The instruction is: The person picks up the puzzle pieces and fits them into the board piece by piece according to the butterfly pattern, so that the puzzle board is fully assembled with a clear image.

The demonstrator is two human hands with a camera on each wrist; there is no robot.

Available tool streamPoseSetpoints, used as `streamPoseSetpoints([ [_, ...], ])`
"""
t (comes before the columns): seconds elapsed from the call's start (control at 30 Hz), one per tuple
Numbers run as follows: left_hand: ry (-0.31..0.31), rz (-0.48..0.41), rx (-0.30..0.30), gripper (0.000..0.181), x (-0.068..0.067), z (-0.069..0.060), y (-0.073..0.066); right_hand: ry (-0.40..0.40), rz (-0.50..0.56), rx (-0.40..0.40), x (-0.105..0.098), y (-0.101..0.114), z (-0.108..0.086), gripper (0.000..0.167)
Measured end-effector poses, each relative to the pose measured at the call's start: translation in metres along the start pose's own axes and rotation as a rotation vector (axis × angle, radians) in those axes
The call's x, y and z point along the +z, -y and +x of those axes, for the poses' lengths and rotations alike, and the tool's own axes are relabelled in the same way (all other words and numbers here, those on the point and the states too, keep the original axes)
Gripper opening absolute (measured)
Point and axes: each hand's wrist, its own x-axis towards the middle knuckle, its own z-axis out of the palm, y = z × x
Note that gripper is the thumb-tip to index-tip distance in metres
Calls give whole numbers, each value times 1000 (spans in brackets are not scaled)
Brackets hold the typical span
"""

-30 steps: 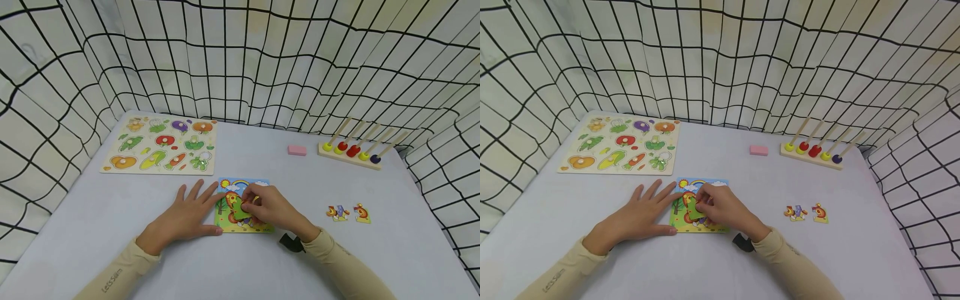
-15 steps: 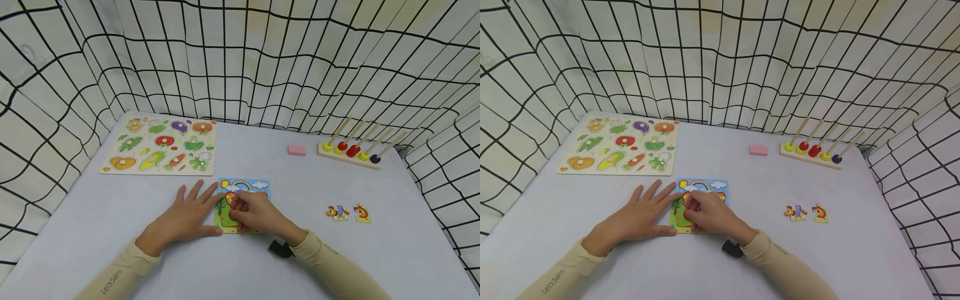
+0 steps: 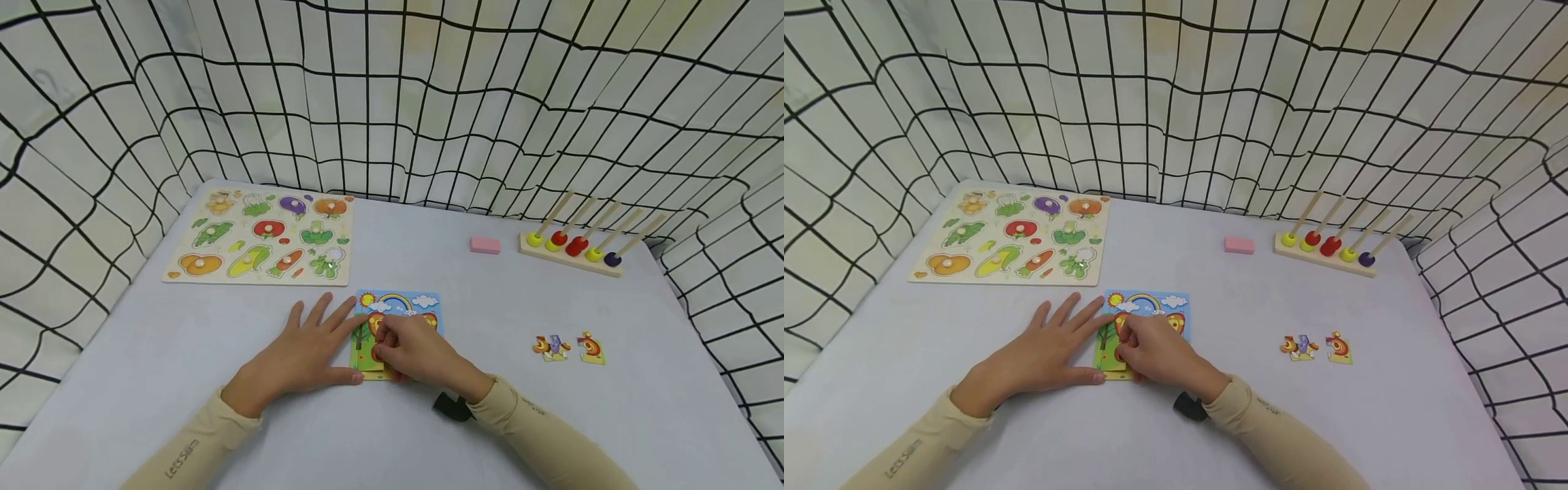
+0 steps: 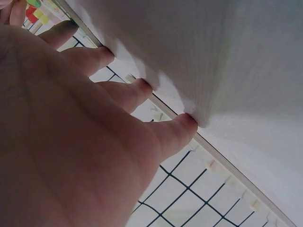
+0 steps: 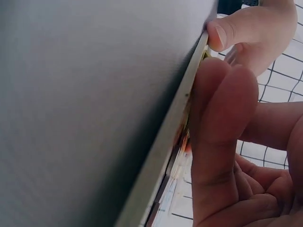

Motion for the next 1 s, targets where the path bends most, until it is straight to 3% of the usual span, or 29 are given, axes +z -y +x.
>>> streamPoseSetpoints([
  [0.33, 5, 4, -1, 97, 2, 2, 1, -8, -191, -21, 2, 0, 5, 10],
  [0.67, 5, -1, -1, 96, 3, 2, 2, 44, -241, -47, 0, 2, 6, 19],
  [1.0, 1, 6, -1, 96, 3, 1, 2, 65, -258, -21, 1, 3, 9, 18],
])
